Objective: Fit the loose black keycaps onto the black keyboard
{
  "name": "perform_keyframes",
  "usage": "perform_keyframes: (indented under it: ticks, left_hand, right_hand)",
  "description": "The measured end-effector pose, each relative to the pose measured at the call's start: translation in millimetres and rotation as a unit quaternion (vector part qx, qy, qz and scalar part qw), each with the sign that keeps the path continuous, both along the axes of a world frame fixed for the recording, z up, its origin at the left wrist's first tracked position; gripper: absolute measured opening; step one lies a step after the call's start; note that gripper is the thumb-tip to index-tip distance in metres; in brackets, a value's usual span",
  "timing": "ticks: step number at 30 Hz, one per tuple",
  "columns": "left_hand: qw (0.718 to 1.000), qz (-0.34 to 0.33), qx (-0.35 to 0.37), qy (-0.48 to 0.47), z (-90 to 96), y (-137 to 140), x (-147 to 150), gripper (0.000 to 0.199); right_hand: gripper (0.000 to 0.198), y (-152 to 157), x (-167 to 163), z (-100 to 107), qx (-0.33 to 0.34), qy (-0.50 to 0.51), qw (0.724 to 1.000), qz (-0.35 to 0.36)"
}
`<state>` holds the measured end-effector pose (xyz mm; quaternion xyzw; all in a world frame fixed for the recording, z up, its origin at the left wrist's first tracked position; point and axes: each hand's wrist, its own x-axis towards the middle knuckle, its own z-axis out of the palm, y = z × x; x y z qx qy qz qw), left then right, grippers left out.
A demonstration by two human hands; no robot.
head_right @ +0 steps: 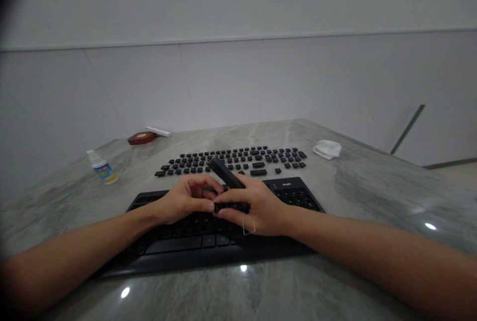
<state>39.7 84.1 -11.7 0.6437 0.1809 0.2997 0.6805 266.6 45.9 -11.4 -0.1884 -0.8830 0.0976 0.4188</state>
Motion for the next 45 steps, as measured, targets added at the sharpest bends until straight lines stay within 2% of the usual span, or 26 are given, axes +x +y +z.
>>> perform_keyframes:
  ticks: [3,8,13,16,19,21,24,26,35,45]
  left_hand:
    - [0.999,0.005,0.037,-0.013,-0.5,-0.5,-0.3,0.030]
    - [0.995,0.057,0.070,-0.029,-4.3,1.7,-1.0,0.026]
    - [0.989,0.094,0.112,0.000,-6.1,6.1,-4.0,0.017]
    - [0.983,0.091,0.157,0.026,-1.3,2.9,-5.3,0.011]
    - [0.976,0.060,0.203,0.059,6.9,-5.7,-4.6,0.008]
    - [0.960,0.032,0.268,0.075,11.8,-12.0,-3.0,0.012]
    - [0.916,0.008,0.393,0.080,15.5,-18.3,-0.2,0.022]
    - [0.898,0.012,0.431,0.083,15.4,-19.6,0.9,0.025]
    - [0.880,0.025,0.468,0.079,9.1,-15.7,0.8,0.026]
    - [0.878,0.021,0.473,0.072,6.0,-14.5,0.9,0.027]
  right_hand:
    - [0.016,-0.8,0.1,1.6,-0.013,0.000,1.000,0.004]
    - [0.014,-3.6,0.1,2.0,-0.005,-0.018,1.000,0.020]
    - [0.015,-3.6,1.1,-2.9,-0.019,-0.072,0.997,0.010]
    - [0.014,-3.2,2.0,-5.2,-0.035,-0.100,0.994,-0.009]
    - [0.013,-3.5,2.1,-4.7,-0.047,-0.107,0.993,-0.016]
    - [0.013,-3.8,1.6,-3.5,-0.057,-0.113,0.992,-0.017]
    - [0.012,-3.4,0.6,-2.4,-0.062,-0.120,0.991,-0.018]
    - [0.011,-2.5,0.6,-2.8,-0.059,-0.119,0.991,-0.018]
    - [0.013,-1.5,2.3,-4.7,-0.055,-0.111,0.992,-0.003]
    - [0.015,-0.9,2.0,-5.9,-0.043,-0.110,0.993,0.010]
